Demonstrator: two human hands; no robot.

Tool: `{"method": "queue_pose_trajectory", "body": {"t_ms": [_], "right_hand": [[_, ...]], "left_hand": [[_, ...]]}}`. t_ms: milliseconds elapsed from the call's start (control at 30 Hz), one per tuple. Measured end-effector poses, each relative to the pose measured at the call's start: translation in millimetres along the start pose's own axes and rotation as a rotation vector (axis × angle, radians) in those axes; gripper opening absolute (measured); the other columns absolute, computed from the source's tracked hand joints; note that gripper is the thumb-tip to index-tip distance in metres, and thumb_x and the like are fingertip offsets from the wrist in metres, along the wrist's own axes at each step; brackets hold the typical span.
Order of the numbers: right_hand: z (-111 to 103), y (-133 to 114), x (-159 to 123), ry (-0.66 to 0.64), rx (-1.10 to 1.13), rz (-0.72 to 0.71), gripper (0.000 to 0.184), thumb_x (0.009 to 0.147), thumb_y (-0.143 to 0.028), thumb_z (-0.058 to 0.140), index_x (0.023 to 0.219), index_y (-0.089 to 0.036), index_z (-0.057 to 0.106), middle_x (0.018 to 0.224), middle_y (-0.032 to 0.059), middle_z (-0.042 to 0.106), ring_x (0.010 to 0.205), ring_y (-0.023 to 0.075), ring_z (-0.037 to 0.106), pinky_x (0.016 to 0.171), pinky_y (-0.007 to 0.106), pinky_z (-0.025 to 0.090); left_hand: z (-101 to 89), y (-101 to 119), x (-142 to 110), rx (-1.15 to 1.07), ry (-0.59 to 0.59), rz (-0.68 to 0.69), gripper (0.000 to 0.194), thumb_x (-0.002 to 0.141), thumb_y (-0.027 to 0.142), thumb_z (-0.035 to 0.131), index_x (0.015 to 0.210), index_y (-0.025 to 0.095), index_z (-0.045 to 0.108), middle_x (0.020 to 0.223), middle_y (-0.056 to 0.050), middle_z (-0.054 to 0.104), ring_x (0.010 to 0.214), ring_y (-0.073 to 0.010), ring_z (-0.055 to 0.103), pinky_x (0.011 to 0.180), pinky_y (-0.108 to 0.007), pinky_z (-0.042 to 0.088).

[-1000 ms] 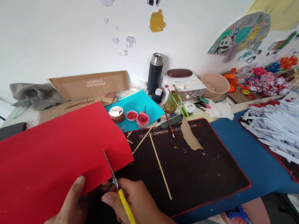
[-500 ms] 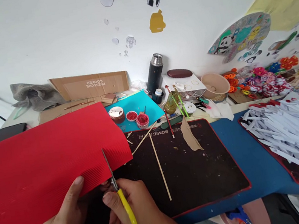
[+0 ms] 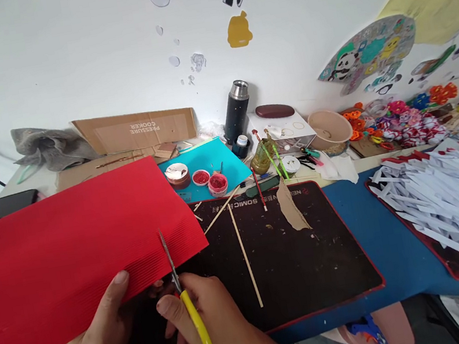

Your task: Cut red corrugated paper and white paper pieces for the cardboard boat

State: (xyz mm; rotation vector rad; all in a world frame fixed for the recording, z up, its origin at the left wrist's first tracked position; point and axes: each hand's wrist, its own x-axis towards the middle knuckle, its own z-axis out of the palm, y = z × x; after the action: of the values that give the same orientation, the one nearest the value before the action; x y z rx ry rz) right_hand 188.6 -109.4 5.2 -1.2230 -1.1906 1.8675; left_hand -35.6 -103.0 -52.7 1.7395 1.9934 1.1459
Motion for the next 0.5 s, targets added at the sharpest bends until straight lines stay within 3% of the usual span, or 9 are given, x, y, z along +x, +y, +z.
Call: {"method": "queue_pose_trajectory", "body": {"t_ms": [67, 267, 433, 500], "right_hand": [[0, 1, 0, 0.005, -0.008, 0.025, 0.074, 0.097, -0.087, 0.059, 0.115, -0.015, 0.069, 0.072, -0.0002, 0.066, 0.047, 0.0103, 0.058, 0.043, 0.018, 0.040], [0, -1, -1, -0.011, -0.001, 0.035, 0.075, 0.098, -0.087, 0.058, 0.117, -0.015, 0.070, 0.071, -0.0011, 0.065, 0.047, 0.0102, 0.058, 0.043, 0.018, 0.041], [-1, -6, 0, 0.008, -0.013, 0.030, 0.078, 0.098, -0.087, 0.057, 0.118, -0.014, 0.072, 0.072, -0.0006, 0.065, 0.048, 0.0111, 0.060, 0.044, 0.019, 0.041], [-1, -9, 1, 0.005, -0.014, 0.029, 0.077, 0.098, -0.087, 0.056, 0.116, -0.014, 0.071, 0.072, -0.0006, 0.065, 0.048, 0.0111, 0.059, 0.043, 0.019, 0.041]], "left_hand": [[-4.1, -6, 2, 0.032, -0.005, 0.024, 0.025, 0.093, 0.044, 0.074, 0.113, 0.028, 0.079, 0.122, -0.010, 0.081, 0.132, -0.0449, 0.072, 0.133, -0.075, 0.032], [-3.5, -9, -4, 0.099, -0.032, 0.094, 0.026, 0.090, 0.040, 0.076, 0.113, 0.028, 0.081, 0.119, -0.009, 0.082, 0.128, -0.0461, 0.074, 0.130, -0.077, 0.036], [0.9, 2, -9, -0.033, 0.007, 0.061, 0.026, 0.096, 0.041, 0.071, 0.117, 0.031, 0.081, 0.114, -0.005, 0.082, 0.113, -0.0378, 0.080, 0.123, -0.065, 0.053], [-0.3, 2, -10, -0.028, -0.016, 0.038, 0.021, 0.095, 0.041, 0.074, 0.111, 0.032, 0.083, 0.106, -0.006, 0.083, 0.112, -0.0388, 0.080, 0.123, -0.067, 0.052]]}}
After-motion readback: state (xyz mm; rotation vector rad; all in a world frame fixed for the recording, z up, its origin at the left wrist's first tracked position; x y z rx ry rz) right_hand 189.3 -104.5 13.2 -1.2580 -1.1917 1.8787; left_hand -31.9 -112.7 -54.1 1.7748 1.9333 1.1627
